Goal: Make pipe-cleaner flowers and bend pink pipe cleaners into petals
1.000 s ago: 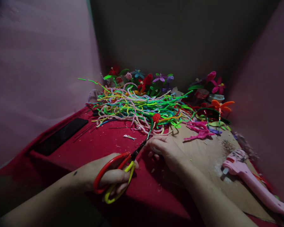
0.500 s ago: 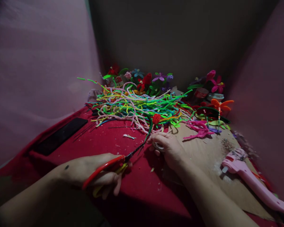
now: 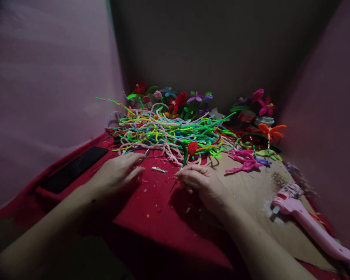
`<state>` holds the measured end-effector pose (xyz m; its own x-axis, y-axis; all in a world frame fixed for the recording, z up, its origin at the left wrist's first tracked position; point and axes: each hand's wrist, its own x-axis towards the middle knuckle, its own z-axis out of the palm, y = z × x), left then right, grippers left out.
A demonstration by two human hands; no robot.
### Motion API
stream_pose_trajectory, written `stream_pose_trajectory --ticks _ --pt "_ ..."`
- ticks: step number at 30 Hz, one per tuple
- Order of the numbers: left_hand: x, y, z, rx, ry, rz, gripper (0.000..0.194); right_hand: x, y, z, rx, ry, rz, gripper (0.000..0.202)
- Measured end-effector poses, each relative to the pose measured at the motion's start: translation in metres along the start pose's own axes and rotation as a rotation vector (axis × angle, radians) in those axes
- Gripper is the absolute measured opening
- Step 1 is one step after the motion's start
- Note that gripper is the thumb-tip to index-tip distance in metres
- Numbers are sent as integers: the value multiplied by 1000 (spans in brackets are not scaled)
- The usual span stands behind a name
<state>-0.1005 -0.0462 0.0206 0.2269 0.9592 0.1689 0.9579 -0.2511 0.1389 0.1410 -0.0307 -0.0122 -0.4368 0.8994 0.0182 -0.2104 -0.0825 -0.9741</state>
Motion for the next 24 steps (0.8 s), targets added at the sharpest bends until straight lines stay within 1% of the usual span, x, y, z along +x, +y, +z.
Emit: stream_pose_trajectory --ticks 2,3,5,6,8,11,13,15,17,18,19,20,21,22,23,24 --pt "1 21 -1 -307 26 190 28 -2 -3 2 10 -34 1 14" --pt "1 33 -1 -410 43 267 27 -3 -4 2 14 -52 5 15" --pt "3 51 0 -484 134 401 26 -4 -5 2 20 -85 12 15" --pt "5 57 1 -474 177 455 28 -5 -5 2 21 -96 15 15" --pt "8 64 5 -400 263 564 29 -5 -4 2 32 -109 18 15" --pt "12 62 10 -231 367 717 25 -5 0 0 80 -128 18 13" --pt "12 60 11 -114 397 780 22 -4 1 -2 100 -146 18 13" --pt "12 60 9 -19 375 795 19 -4 2 -2 88 -169 24 15" --pt "10 64 6 13 342 756 20 -4 1 -2 41 -160 20 15" --pt "9 67 4 -10 322 711 20 -5 0 -1 -4 -128 9 15" --pt "9 69 2 -70 297 643 18 -6 -2 0 -67 -84 -10 14" --pt "10 71 1 -174 251 545 16 -7 -3 2 -147 -34 -39 12" --pt "11 73 0 -329 168 425 14 -8 -5 4 -240 22 -82 10" --pt "13 74 -1 -534 37 292 12 -10 -7 6 -334 66 -145 9" --pt "15 74 -1 -777 -143 157 11 -12 -10 8 -422 102 -228 8" --pt "18 73 0 -1039 -360 28 10 -14 -12 10 -494 130 -329 7"
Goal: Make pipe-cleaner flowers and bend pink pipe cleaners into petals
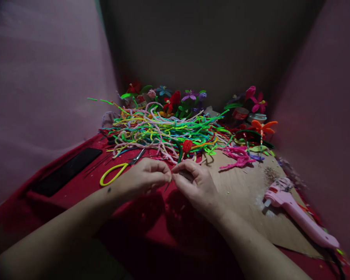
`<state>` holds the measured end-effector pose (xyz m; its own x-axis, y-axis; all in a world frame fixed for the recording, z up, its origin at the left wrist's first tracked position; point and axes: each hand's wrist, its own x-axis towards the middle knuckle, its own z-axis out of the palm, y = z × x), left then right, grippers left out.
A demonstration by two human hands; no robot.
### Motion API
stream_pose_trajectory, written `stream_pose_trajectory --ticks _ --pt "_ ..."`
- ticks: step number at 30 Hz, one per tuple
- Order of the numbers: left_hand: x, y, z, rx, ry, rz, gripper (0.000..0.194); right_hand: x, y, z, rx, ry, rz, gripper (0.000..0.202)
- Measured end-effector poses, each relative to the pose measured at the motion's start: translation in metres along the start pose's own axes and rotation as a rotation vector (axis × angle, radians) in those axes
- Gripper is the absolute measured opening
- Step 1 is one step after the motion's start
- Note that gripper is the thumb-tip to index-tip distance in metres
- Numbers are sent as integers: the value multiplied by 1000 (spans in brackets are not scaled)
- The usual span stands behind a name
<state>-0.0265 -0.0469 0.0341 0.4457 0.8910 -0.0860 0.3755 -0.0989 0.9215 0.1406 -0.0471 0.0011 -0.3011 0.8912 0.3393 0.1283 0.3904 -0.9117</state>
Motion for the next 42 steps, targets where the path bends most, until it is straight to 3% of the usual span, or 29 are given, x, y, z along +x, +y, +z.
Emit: stream_pose_trajectory --ticks 2,5,8,11,15,18,21,26,29,34,40,42 --pt "6 -3 -3 -551 -302 -278 7 -4 -7 1 -85 61 -205 8" --pt "11 -8 -1 -1077 -621 -497 4 -11 -15 1 -128 62 -429 15" --pt "11 -9 10 -1284 -771 -555 7 -15 -19 0 -194 52 -516 21" --pt "12 -8 19 -1281 -798 -544 11 -16 -18 -1 -203 109 -487 17" --pt "15 -10 19 -1012 -697 -559 7 -10 -9 -11 -104 271 -298 8" --pt "14 -12 12 -678 -411 -402 7 -3 2 -26 54 332 -118 9" --pt "16 -14 5 -272 -120 -207 15 1 9 -36 238 316 23 18" --pt "29 -22 2 573 215 12 16 1 2 -37 268 313 62 25" --pt "33 -29 5 847 243 -4 23 -1 -3 -36 236 314 63 22" --pt "33 -39 8 809 192 13 30 -3 0 -38 281 321 74 17" --pt "29 -33 8 618 345 182 24 -5 7 -33 364 324 115 15" --pt "29 -24 11 480 333 275 20 -6 6 -31 395 312 118 14"
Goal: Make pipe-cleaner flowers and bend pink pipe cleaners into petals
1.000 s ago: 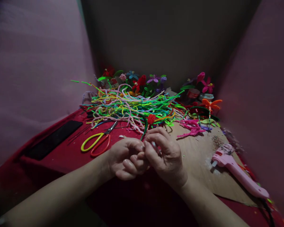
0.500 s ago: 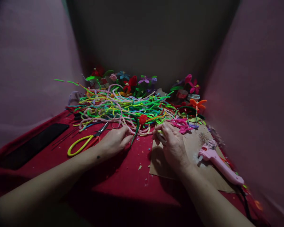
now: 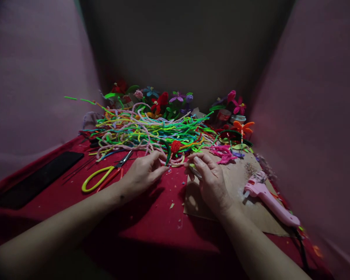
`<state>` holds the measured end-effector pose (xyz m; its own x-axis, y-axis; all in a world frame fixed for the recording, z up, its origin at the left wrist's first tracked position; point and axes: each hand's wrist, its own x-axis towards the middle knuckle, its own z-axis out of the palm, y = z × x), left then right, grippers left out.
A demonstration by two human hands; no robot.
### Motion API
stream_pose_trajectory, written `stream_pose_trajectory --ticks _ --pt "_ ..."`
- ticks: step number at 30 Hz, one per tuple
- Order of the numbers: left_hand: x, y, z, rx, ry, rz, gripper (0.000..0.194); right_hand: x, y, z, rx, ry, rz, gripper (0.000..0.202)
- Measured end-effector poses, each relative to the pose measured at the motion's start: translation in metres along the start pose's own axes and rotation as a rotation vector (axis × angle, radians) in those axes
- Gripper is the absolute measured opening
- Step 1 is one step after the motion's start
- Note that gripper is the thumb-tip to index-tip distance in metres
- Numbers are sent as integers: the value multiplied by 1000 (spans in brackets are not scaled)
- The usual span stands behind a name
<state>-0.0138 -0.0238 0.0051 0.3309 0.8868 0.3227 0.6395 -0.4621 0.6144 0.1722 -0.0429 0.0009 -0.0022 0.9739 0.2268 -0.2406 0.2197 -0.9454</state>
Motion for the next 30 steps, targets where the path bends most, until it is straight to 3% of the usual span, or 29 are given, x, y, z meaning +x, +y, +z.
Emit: stream_pose_trajectory --ticks 4,9,11,16,18,20,24,30 --pt "6 23 6 -345 -51 88 21 -4 0 3 38 -35 32 12" --pt "11 41 15 -484 -44 90 11 -6 4 1 12 -67 -4 12" --pt "13 43 15 -561 -94 -14 12 -6 4 1 -39 -66 -53 12" --pt "16 43 11 -968 -515 -447 18 -7 2 3 -282 -19 -276 13" --pt "16 44 10 -1075 -569 -487 18 -8 2 3 -270 -26 -303 13" --pt "15 46 10 -1035 -480 -434 16 -8 2 2 -192 -25 -275 14" --pt "11 50 14 -785 -154 -185 16 -7 -2 2 -86 -19 -167 16" --pt "4 43 20 -275 -3 168 12 -10 -7 5 -78 18 -115 15"
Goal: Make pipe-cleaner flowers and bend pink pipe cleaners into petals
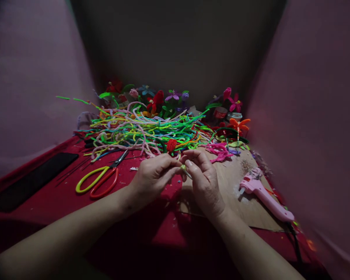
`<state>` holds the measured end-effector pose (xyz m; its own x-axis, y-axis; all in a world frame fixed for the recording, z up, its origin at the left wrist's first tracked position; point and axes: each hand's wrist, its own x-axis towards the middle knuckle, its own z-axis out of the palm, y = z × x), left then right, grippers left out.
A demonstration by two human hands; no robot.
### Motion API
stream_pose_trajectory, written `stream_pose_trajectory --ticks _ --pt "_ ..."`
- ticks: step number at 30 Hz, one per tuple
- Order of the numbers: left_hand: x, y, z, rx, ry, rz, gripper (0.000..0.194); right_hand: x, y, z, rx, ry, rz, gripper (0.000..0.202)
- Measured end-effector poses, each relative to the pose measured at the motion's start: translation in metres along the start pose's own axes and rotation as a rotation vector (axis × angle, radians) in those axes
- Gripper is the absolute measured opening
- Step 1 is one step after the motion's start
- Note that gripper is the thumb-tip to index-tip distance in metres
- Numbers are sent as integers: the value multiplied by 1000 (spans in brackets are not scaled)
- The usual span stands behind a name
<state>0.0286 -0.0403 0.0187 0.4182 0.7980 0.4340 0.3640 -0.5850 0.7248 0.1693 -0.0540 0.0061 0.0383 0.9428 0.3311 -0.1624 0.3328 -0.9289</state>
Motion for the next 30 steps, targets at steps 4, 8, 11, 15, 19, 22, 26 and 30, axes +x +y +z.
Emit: stream_pose_trajectory --ticks 4,8,11,15,19,22,26,30 --pt "-4 -2 -2 253 -16 156 22 -1 1 0 11 -21 7 16" --pt "-5 2 -7 331 -83 179 21 0 1 0 6 -23 10 15" --pt "-3 9 -13 233 -94 116 16 1 4 -1 66 -70 7 16" --pt "5 10 -18 -391 -219 -302 12 0 8 0 65 -101 -56 14" --pt "10 -3 -17 -1222 -574 -791 11 -5 7 3 -8 -77 -180 12" --pt "9 -10 -11 -1523 -723 -881 15 -12 2 7 -81 -65 -202 11" --pt "4 -15 4 -1619 -809 -883 22 -14 -1 9 -84 -46 -148 9" --pt "2 -18 13 -1391 -734 -1041 21 -2 2 1 -78 23 -192 10"
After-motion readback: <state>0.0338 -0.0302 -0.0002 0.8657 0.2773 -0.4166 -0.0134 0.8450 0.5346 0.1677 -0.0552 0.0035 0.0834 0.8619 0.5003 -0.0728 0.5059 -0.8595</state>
